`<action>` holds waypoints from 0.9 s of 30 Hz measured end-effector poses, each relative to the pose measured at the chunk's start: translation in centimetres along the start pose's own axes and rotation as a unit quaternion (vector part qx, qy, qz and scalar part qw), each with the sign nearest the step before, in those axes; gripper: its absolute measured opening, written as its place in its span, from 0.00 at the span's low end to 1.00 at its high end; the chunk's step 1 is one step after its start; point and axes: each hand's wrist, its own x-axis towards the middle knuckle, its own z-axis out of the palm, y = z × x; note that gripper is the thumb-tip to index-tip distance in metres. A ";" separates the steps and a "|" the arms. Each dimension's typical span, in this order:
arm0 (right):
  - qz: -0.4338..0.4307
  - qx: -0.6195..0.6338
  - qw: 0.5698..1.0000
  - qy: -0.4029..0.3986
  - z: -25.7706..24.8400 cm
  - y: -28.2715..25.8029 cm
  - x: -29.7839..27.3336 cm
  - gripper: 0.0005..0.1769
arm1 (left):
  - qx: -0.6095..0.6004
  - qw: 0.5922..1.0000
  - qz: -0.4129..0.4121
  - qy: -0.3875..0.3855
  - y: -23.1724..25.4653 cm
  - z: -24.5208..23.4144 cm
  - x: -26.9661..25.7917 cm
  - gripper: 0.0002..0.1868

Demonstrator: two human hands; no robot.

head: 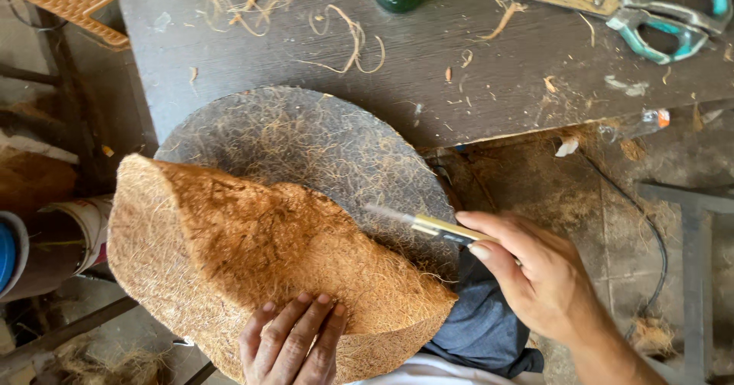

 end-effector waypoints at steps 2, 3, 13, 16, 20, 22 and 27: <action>0.108 0.120 0.986 0.030 1.8 -0.1 -2.2 0.20 | -0.003 1.000 0.006 0.012 0.0 0.2 0.5 0.06; 0.217 0.238 0.945 0.060 2.9 -0.2 -3.2 0.22 | -0.008 1.000 0.016 0.021 0.0 0.2 0.7 0.04; 0.207 0.398 0.886 0.113 7.1 -2.4 -6.6 0.24 | -0.035 0.981 0.082 -0.172 0.9 -4.5 4.5 0.18; 0.174 0.453 0.863 0.143 7.4 -3.2 -6.9 0.24 | -0.016 0.983 0.094 -0.157 2.0 -4.5 6.8 0.19; 0.194 0.326 0.923 0.068 5.4 -3.2 -7.0 0.22 | -0.048 0.976 0.126 -0.170 1.8 -3.3 6.3 0.14; 0.210 0.274 0.937 0.057 3.5 -1.9 -5.9 0.22 | -0.064 0.971 0.147 -0.180 1.2 -3.3 5.5 0.15; 0.057 -0.007 0.996 -0.061 -0.9 -0.3 -1.2 0.13 | -0.068 0.974 0.147 -0.156 0.2 -3.3 3.4 0.12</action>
